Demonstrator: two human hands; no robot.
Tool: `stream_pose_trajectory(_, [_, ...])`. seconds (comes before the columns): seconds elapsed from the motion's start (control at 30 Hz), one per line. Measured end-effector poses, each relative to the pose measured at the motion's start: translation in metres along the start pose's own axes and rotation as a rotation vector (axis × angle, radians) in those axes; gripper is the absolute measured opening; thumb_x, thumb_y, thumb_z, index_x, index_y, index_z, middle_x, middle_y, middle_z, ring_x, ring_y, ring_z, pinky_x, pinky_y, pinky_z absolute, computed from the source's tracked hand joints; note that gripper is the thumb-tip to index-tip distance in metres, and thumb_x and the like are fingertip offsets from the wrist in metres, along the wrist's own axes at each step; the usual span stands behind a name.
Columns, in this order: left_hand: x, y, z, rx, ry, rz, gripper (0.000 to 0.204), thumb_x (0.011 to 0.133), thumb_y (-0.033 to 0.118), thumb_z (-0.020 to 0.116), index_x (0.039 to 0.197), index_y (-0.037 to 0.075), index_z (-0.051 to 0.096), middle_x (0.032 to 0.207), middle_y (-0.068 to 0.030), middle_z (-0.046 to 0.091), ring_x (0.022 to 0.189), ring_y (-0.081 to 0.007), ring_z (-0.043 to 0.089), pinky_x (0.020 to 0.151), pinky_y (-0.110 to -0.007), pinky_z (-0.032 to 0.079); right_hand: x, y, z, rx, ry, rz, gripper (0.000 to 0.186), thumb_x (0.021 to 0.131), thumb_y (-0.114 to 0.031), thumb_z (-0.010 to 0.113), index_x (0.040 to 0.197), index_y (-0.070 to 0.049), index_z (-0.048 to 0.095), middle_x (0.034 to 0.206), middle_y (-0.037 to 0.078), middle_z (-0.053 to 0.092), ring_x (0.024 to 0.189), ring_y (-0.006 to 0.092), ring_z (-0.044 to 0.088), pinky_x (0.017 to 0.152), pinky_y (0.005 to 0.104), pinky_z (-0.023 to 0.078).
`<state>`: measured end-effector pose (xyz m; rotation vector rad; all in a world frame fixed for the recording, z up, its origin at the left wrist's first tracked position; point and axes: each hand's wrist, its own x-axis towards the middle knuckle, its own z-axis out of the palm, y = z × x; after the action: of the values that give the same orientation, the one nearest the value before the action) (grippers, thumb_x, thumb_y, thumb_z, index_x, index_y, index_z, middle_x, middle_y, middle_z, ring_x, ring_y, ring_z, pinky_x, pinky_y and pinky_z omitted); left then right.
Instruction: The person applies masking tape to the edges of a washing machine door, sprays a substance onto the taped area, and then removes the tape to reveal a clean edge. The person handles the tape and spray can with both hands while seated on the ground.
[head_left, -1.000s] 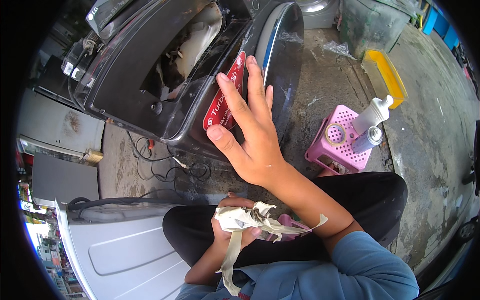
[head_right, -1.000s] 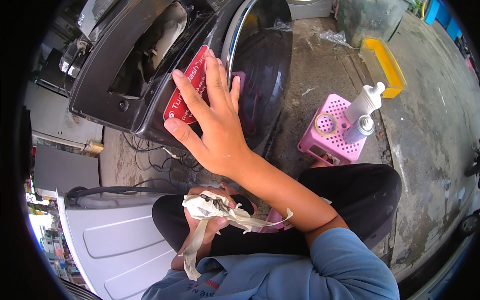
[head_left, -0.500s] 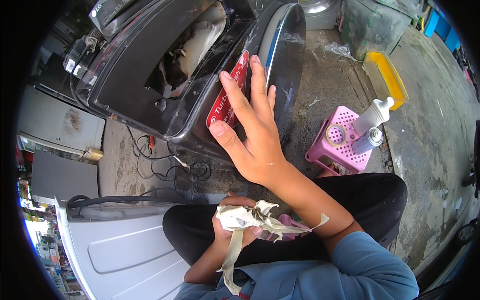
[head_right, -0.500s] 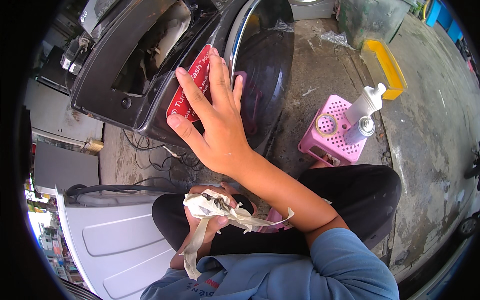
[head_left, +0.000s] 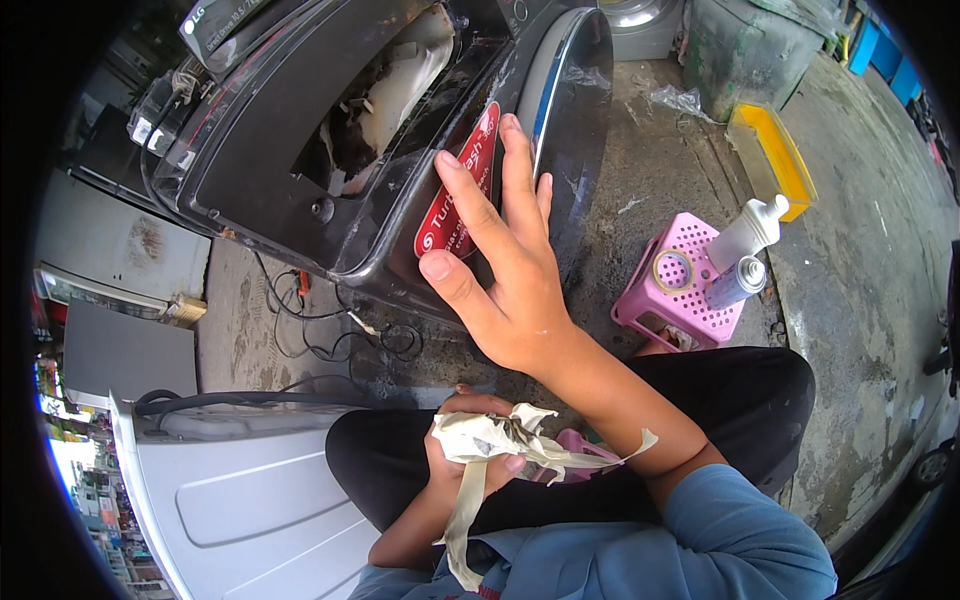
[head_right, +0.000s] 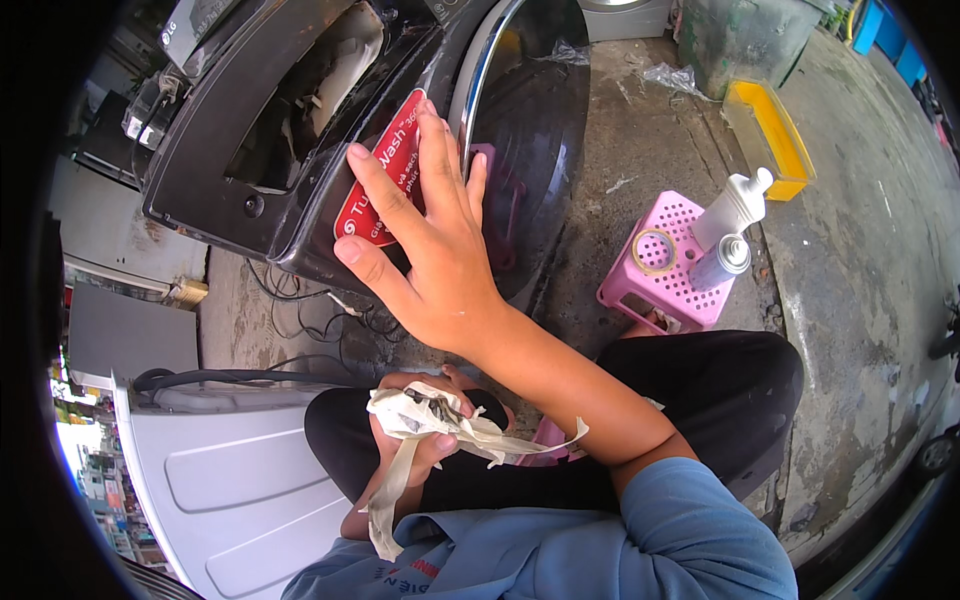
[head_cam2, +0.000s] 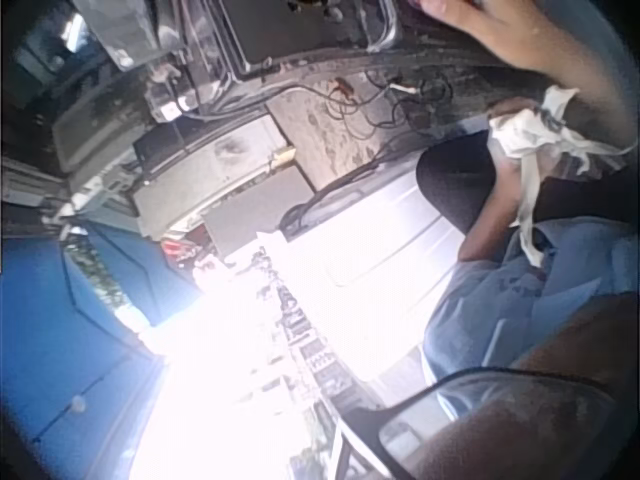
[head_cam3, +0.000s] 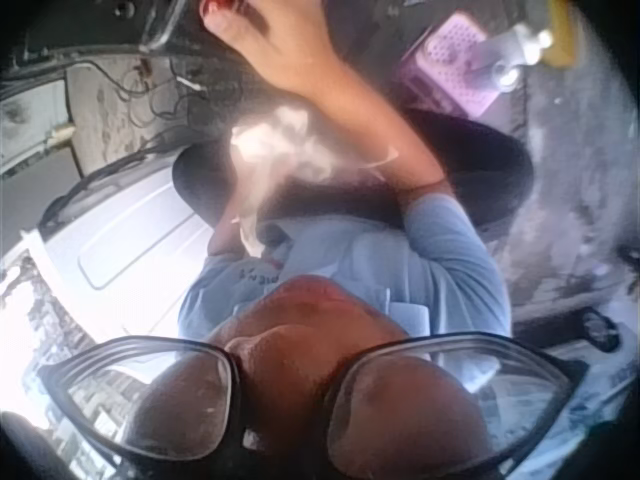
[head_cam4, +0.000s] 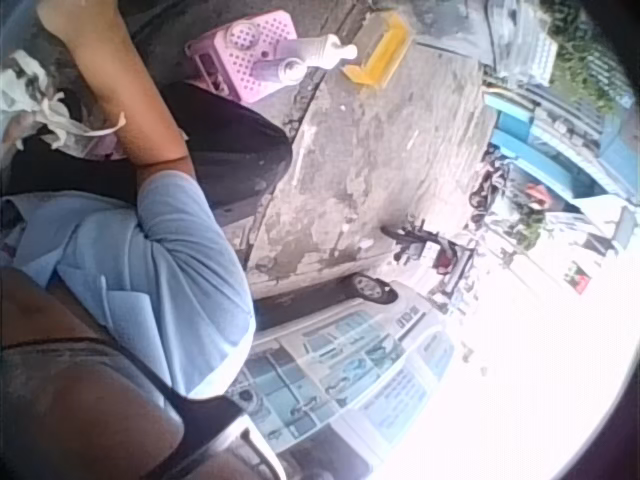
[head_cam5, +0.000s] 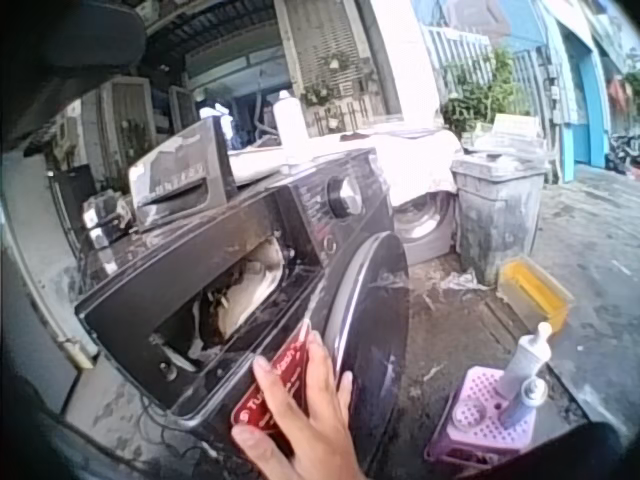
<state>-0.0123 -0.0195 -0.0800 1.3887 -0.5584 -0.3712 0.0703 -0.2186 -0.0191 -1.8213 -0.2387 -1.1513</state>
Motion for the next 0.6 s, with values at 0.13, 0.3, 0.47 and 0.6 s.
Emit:
stream_pose_trajectory(0.13, [-0.0003,-0.0007,0.0004,-0.013,0.000,0.002,0.056,0.076,0.018,0.090,0.121,0.001,0.059,0.111,-0.0111,0.070,0.101,-0.0165,0.065,0.122,-0.039,0.024,-0.0030,0.0006,-0.0012,0.004,-0.008,-0.007,0.066,0.099,-0.046,0.067,0.155,-0.014,0.053,0.168,0.037,0.016,0.155,0.0530,0.021,0.118,0.0745,0.006])
stream_pose_trajectory(0.3, [-0.0008,-0.0036,-0.0016,0.015,-0.001,0.023,0.056,0.077,0.017,0.090,0.121,0.001,0.059,0.110,-0.0112,0.070,0.100,-0.0163,0.065,0.122,-0.039,0.023,-0.0018,-0.0009,0.0006,0.074,0.037,0.039,0.068,0.099,-0.045,0.067,0.157,-0.013,0.050,0.168,0.037,0.014,0.156,0.0536,0.019,0.118,0.0739,0.007])
stream_pose_trajectory(0.47, [-0.0002,-0.0022,-0.0014,0.007,-0.010,0.027,0.056,0.077,0.017,0.090,0.121,0.001,0.059,0.110,-0.0120,0.071,0.099,-0.0165,0.066,0.120,-0.039,0.025,0.0000,-0.0036,0.0012,0.008,0.000,0.052,0.068,0.100,-0.044,0.066,0.157,-0.012,0.048,0.169,0.037,0.013,0.156,0.0550,0.018,0.118,0.0740,0.005])
stream_pose_trajectory(0.6, [-0.0006,-0.0017,-0.0002,0.002,-0.004,0.035,0.055,0.077,0.016,0.090,0.121,0.001,0.059,0.110,-0.0127,0.071,0.098,-0.0168,0.066,0.118,-0.039,0.028,0.0003,-0.0032,0.0015,-0.004,-0.008,0.049,0.067,0.101,-0.044,0.065,0.157,-0.012,0.048,0.169,0.037,0.012,0.155,0.0559,0.017,0.118,0.0743,0.004])
